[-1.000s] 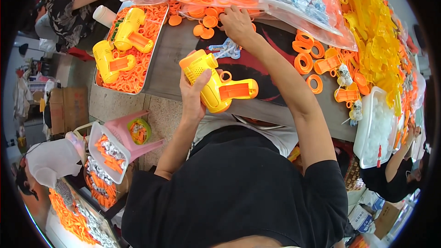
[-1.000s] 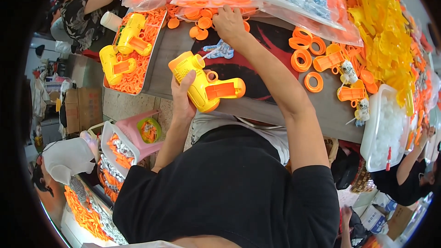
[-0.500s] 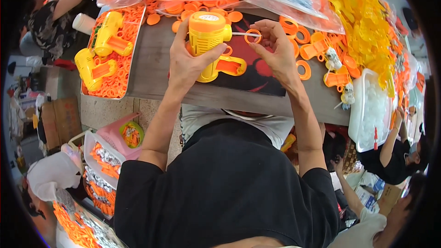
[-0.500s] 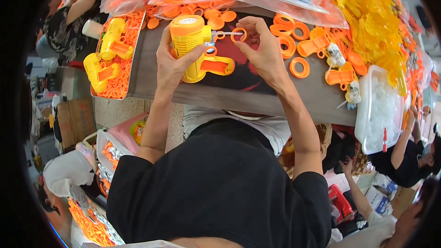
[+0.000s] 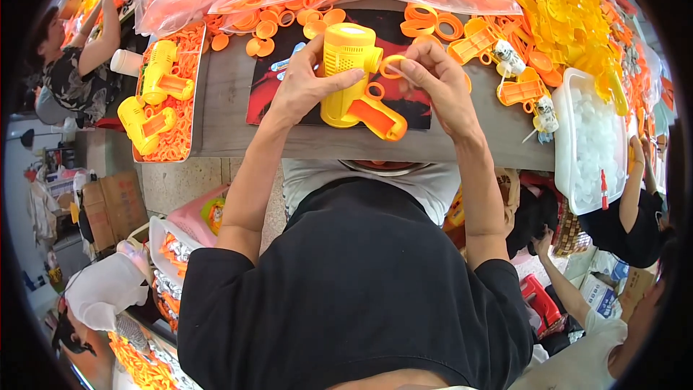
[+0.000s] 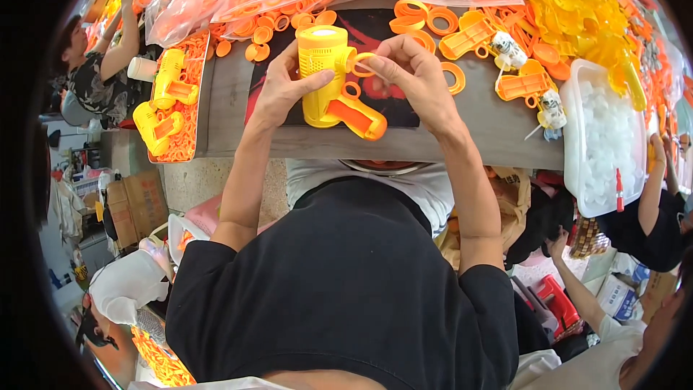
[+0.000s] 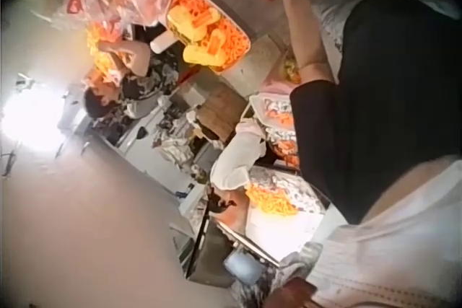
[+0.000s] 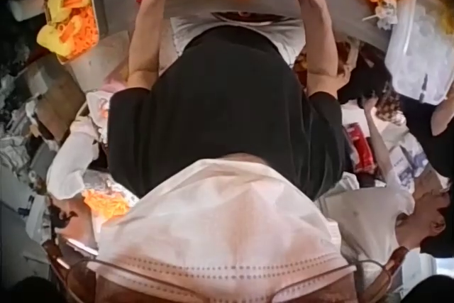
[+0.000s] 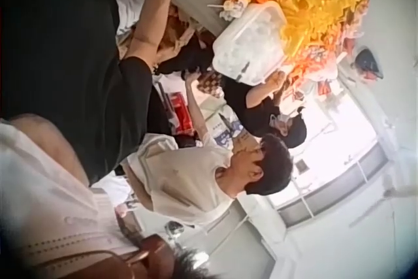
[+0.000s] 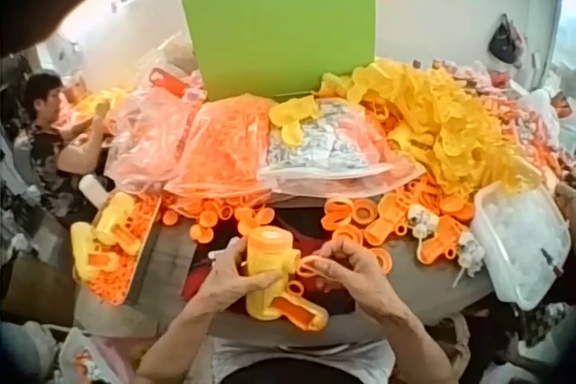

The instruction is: Assembling plastic toy gun components and placing them into packaging at a factory workstation.

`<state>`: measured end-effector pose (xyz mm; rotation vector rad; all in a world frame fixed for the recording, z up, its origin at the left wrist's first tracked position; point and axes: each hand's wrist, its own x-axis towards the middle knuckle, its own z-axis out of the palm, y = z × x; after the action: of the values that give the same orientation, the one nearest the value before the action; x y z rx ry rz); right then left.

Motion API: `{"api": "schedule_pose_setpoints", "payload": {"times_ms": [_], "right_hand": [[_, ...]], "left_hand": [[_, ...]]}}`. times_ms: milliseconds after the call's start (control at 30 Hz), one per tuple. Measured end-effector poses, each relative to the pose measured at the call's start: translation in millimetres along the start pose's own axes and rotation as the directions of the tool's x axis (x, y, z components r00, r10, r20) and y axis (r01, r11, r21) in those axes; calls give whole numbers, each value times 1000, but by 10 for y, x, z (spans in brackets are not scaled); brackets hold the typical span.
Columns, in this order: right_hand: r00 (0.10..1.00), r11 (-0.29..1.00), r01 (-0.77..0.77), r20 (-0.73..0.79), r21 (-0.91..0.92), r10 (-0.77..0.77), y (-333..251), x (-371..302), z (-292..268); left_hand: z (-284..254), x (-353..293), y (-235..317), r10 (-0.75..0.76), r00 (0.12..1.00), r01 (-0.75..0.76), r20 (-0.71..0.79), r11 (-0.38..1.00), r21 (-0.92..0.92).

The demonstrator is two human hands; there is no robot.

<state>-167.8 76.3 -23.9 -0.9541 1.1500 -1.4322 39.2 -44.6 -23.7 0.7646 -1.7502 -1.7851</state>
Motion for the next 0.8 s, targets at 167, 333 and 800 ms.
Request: {"api": "schedule_pose_setpoints", "payload": {"times_ms": [167,333,800], "right_hand": [[998,951,-55,-19,305,64,213,-5,12],[990,810,-137,62,571,123,251,-34,51],[960,976,195,-186,-100,-211,362,-12,375]], "left_hand": [[140,52,-126,-24,1000,25,11,998,-65],[151,51,-186,-49,998,47,-26,994,-99],[360,55,-354,171,978,-192,-120,961,-197]]}}
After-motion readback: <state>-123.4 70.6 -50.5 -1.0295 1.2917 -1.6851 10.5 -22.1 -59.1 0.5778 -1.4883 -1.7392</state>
